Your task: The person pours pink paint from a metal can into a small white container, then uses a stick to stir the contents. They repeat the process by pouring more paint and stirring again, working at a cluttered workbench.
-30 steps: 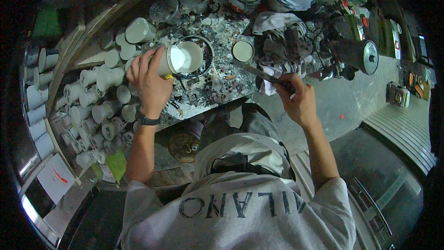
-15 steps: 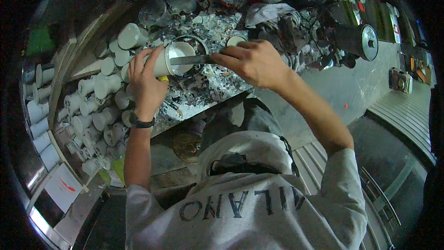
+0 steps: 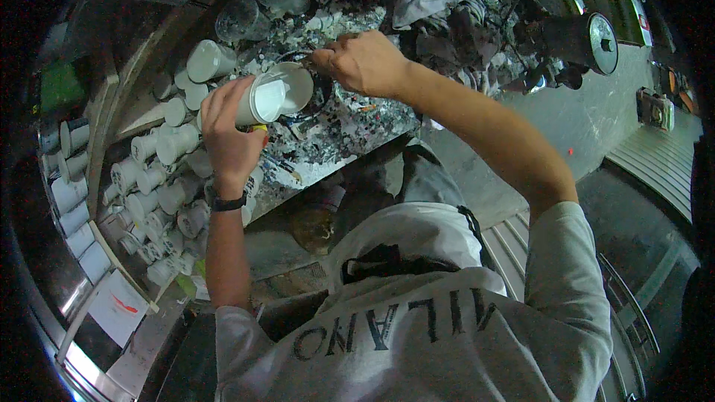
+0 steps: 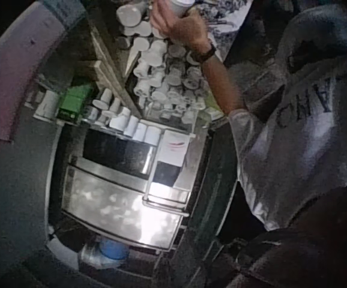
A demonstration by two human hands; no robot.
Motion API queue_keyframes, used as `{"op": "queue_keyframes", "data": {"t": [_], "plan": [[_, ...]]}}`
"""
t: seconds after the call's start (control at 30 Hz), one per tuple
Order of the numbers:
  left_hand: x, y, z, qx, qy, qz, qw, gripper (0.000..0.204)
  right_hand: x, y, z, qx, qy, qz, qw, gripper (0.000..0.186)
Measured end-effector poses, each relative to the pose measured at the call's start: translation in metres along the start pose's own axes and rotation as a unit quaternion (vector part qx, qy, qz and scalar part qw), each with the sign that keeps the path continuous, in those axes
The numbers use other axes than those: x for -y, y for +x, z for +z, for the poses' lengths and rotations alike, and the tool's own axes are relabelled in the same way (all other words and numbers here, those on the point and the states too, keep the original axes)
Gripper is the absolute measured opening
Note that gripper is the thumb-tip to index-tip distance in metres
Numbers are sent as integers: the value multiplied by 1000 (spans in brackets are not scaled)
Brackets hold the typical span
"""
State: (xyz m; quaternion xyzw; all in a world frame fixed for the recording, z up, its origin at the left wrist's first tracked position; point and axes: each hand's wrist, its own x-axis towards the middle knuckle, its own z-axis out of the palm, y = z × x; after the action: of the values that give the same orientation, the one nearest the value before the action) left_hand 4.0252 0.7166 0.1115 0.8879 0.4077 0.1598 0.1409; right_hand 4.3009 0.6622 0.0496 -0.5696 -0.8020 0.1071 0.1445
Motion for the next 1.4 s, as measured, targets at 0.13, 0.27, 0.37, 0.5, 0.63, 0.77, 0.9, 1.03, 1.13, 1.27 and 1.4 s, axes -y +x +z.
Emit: {"op": "queue_keyframes", "data": {"t": [0.13,0.27,0.37,0.5,0.63,0.77,0.9,1.03,1.13,1.27,1.4], "plan": [[2,-5,6,-21,27,20,999,78,14,-17,14,-1,90,8,996,20],[2,-10,15,-31,81,40,995,78,27,-31,10,-41,137,7,990,16],[3,-7,22,-49,80,61,994,79,40,-35,4,-57,225,67,970,16],[2,-3,25,-54,92,78,991,82,53,-40,5,-39,510,139,848,20],[-3,3,20,-32,91,105,990,86,43,-52,8,-9,376,77,923,19],[-14,6,12,3,48,76,996,89,22,-56,8,13,219,39,975,17],[-19,14,5,3,49,70,996,90,21,-58,12,-83,221,4,972,16],[-16,21,4,32,25,68,997,87,22,-58,17,-17,194,1,981,23],[-16,22,7,22,7,49,999,85,1,-52,10,8,117,-11,993,11],[-21,18,7,46,5,41,998,82,-31,-28,-4,-86,55,-70,992,23],[-24,12,6,20,13,53,998,79,-32,-17,6,-11,57,-18,998,30]]}}
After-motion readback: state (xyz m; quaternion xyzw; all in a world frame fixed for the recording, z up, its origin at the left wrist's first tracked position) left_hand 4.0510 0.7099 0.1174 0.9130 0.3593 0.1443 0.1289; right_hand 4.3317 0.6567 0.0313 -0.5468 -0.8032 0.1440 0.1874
